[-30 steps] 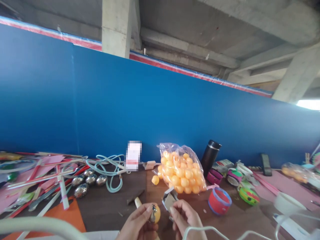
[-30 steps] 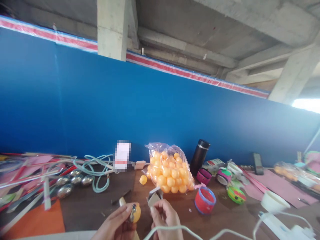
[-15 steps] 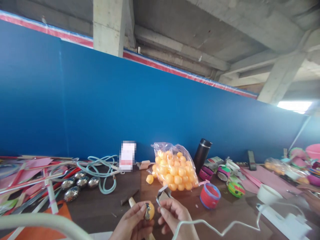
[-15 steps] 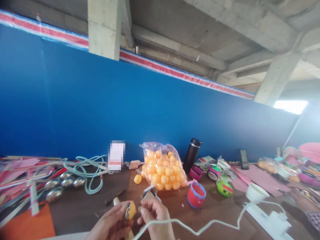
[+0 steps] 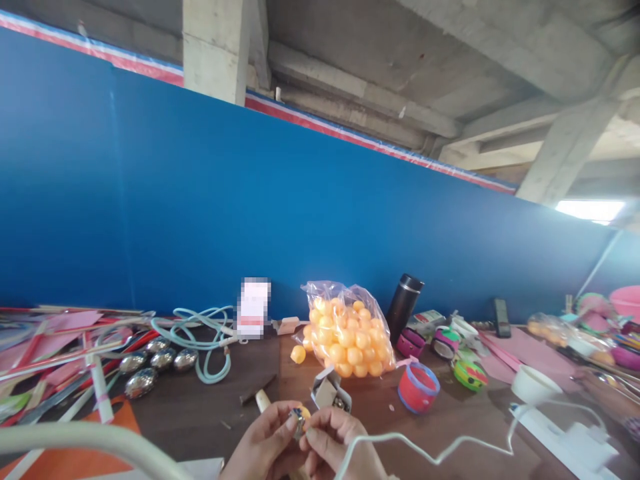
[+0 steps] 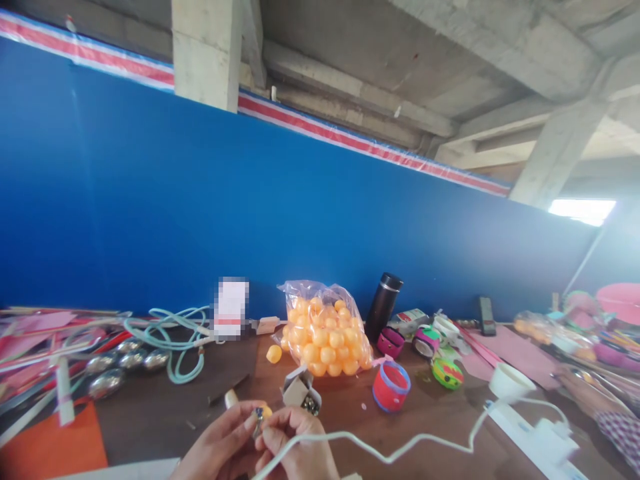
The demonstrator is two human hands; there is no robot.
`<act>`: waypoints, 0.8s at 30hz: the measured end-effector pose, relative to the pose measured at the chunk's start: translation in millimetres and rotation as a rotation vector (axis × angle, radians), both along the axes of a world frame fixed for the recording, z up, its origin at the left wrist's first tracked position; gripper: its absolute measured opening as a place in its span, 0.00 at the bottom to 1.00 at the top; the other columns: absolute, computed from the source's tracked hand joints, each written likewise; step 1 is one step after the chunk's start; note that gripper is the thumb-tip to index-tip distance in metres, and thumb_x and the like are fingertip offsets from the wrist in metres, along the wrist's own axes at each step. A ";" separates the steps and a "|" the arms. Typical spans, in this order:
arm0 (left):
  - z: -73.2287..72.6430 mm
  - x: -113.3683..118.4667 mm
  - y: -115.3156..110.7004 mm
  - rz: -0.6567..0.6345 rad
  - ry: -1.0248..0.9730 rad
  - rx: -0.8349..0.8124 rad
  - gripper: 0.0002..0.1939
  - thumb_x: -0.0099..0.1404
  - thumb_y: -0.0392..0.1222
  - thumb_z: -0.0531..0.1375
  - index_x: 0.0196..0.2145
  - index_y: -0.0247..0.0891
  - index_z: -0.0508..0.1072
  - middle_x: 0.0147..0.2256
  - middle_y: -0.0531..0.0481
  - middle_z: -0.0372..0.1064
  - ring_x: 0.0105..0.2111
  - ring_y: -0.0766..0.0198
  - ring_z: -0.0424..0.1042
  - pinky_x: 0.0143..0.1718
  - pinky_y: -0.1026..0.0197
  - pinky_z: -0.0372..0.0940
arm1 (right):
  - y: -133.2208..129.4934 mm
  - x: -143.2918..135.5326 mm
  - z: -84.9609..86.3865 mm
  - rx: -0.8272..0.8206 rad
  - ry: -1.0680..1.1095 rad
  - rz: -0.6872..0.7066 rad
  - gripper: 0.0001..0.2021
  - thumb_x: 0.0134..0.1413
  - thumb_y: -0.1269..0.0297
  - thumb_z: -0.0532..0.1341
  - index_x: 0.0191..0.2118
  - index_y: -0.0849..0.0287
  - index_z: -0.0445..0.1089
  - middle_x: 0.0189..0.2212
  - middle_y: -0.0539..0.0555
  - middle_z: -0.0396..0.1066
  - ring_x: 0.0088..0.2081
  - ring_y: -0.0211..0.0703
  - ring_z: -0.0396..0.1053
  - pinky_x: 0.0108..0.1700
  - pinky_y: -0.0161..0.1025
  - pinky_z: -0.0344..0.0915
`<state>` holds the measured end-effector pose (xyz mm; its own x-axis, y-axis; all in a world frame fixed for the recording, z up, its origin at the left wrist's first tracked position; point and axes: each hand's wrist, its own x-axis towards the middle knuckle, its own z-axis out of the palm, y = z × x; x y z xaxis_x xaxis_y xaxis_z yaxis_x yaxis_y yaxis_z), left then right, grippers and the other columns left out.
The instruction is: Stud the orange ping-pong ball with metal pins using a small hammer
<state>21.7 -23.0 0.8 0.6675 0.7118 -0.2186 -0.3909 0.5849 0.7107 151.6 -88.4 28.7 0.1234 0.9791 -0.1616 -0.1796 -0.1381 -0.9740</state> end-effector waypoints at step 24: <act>-3.4 -0.9 0.0 -0.016 0.045 0.147 0.20 0.49 0.51 0.64 0.35 0.34 0.69 0.29 0.49 0.69 0.28 0.63 0.70 0.28 0.62 0.64 | -3.3 1.3 4.2 0.001 -0.025 0.023 0.17 0.44 0.51 0.63 0.28 0.60 0.61 0.09 0.41 0.62 0.10 0.26 0.57 0.12 0.23 0.49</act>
<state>20.8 -23.1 -2.6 0.6706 0.7280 -0.1426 -0.3482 0.4787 0.8060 152.8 -91.8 32.8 0.1049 0.9819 -0.1579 -0.1523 -0.1410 -0.9782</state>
